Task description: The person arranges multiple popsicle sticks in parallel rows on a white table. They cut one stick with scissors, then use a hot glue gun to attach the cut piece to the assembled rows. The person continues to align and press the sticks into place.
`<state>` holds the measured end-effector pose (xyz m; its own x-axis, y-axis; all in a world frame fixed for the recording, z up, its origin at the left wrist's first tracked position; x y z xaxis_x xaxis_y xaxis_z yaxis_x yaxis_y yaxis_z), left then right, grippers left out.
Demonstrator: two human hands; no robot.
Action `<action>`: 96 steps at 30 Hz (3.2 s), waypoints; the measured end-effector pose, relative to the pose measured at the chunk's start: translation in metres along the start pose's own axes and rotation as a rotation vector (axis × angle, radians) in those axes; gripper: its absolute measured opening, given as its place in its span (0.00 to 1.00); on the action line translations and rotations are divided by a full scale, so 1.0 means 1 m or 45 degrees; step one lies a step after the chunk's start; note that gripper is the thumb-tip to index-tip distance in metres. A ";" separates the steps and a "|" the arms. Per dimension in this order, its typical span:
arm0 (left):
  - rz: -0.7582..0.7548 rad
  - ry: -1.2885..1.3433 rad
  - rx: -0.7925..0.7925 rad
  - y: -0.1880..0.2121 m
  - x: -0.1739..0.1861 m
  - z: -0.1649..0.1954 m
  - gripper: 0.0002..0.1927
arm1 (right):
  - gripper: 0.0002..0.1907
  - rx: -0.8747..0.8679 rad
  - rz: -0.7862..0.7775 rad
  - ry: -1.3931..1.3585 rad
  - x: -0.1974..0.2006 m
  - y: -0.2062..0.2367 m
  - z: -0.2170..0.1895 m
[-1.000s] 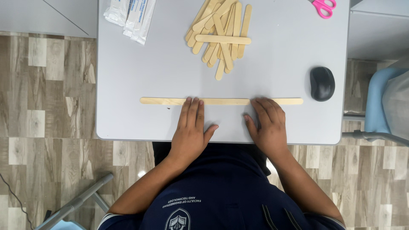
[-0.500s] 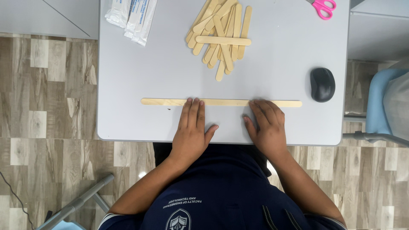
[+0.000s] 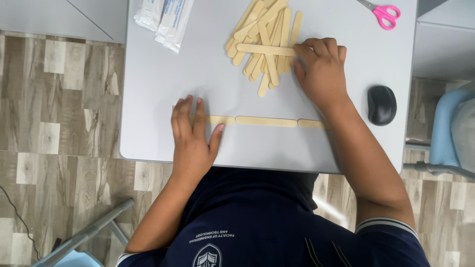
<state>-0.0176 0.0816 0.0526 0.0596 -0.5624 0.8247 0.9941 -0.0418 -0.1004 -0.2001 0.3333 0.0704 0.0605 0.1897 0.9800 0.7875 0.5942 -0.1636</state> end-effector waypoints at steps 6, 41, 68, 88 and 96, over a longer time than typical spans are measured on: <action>0.107 -0.044 0.110 0.002 0.034 -0.044 0.33 | 0.11 0.005 -0.041 0.005 -0.004 -0.029 0.012; -0.112 -0.232 0.016 -0.038 -0.019 -0.041 0.35 | 0.15 -0.021 -0.170 -0.329 0.002 0.016 -0.033; -0.007 -0.292 0.006 -0.032 -0.020 -0.043 0.30 | 0.13 -0.052 0.053 0.068 -0.029 -0.030 0.018; -0.134 -0.278 -0.093 -0.033 -0.023 -0.034 0.26 | 0.10 -0.182 -0.093 -0.240 0.003 0.100 -0.002; -0.109 -0.205 -0.088 -0.033 -0.019 -0.038 0.18 | 0.14 -0.197 -0.118 -0.099 -0.009 0.111 0.003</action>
<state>-0.0550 0.0625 0.0192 -0.0059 -0.4154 0.9096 0.9879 -0.1436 -0.0592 -0.1154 0.3999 0.0428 -0.0593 0.2031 0.9774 0.8729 0.4855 -0.0479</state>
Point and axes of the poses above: each hand's wrist, its own y-axis away from the middle knuckle, its own x-axis out of the back of the hand, z = x × y, the point moved 5 cm from there along -y, towards the middle knuckle, and after that the axes turned 14 degrees about -z, right-handed, at the moved point
